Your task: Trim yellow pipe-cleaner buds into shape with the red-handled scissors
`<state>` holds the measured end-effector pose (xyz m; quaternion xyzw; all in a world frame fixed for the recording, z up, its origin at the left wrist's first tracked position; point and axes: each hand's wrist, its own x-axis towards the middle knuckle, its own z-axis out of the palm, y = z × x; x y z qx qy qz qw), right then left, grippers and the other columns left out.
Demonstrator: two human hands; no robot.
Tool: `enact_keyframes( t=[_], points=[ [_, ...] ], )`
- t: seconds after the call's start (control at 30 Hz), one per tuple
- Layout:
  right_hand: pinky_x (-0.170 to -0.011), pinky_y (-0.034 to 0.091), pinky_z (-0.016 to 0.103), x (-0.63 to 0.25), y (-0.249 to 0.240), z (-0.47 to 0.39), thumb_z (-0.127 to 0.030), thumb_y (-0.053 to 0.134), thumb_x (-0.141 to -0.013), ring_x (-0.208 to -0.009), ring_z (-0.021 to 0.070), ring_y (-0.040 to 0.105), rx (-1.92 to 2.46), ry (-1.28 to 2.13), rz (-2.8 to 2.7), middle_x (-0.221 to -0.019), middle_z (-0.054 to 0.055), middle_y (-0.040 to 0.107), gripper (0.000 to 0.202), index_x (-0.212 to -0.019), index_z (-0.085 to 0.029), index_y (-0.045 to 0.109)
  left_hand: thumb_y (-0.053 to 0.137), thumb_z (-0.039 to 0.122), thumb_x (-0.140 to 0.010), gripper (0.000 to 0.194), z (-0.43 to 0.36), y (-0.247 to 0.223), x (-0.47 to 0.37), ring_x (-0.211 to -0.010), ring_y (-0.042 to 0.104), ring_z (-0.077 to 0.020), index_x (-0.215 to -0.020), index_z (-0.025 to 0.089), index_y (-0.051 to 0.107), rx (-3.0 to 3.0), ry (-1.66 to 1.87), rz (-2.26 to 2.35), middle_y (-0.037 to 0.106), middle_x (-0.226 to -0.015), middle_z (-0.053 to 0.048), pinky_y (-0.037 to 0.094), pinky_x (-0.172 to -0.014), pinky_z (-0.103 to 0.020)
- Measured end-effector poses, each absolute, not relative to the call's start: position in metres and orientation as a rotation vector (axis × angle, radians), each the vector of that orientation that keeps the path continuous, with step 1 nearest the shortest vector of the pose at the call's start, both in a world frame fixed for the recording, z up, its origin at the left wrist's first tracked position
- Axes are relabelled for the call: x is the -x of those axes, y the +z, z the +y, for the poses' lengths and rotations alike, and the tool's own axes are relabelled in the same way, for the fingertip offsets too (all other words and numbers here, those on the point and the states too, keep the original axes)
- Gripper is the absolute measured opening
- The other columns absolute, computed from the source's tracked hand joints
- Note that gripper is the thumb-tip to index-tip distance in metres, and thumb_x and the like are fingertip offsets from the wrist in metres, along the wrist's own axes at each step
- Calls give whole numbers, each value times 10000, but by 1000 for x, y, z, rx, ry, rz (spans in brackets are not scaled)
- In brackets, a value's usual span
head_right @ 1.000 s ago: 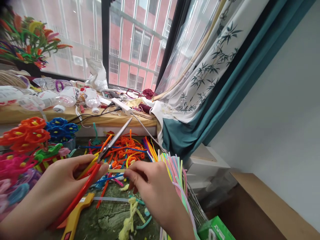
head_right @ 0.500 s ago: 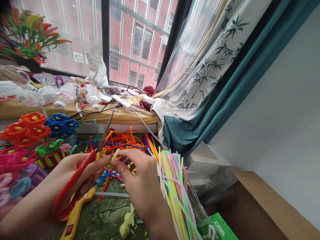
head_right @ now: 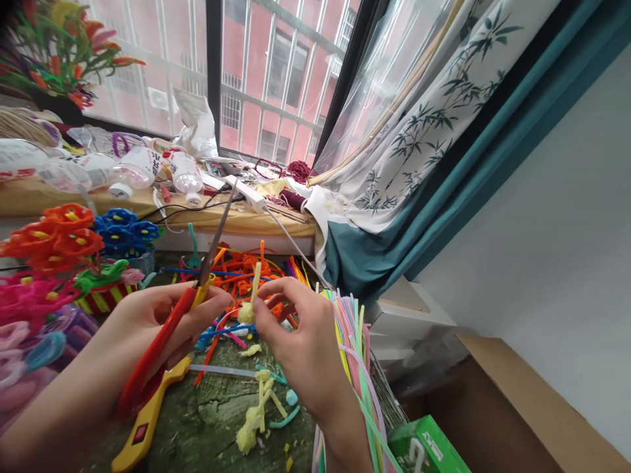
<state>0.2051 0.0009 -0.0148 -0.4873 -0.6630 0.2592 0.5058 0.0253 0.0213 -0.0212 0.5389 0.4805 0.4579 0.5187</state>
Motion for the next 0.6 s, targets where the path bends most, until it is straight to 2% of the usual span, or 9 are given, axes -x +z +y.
enact_keyframes(
  t=[0.13, 0.27, 0.43, 0.6],
  points=[
    [-744, 518, 290, -209, -14, 2, -288, 701, -948, -824, 176, 681, 1140, 701, -1675, -860, -3, 762, 94, -876, -228, 709, 847, 577, -673, 379, 21, -19, -27, -447, 248, -78, -724, 209, 770, -1317, 1134, 1075, 383, -481, 82, 113, -374, -205],
    [-751, 510, 307, -211, -14, 3, -307, 689, -965, -824, 184, 667, 1146, 692, -1705, -868, 2, 753, 123, -869, -231, 696, 844, 560, -696, 352, 18, -18, -31, -490, 297, -87, -724, 212, 802, -1354, 1162, 1026, 484, -528, 53, 161, -405, -212],
    [-764, 500, 325, -214, -13, 2, -343, 695, -977, -856, 200, 674, 1148, 692, -1738, -892, 10, 767, 158, -860, -237, 698, 870, 550, -691, 349, 16, -22, -29, -443, 221, -68, -755, 216, 795, -1315, 1150, 1038, 348, -466, 96, 71, -384, -208],
    [-735, 478, 318, -214, -11, -1, -305, 731, -965, -794, 181, 663, 1128, 700, -1764, -846, -8, 770, 147, -838, -232, 726, 866, 530, -663, 338, 15, -21, -31, -365, 178, -69, -771, 222, 777, -1274, 1100, 1048, 268, -424, 122, 72, -319, -208]
  ],
)
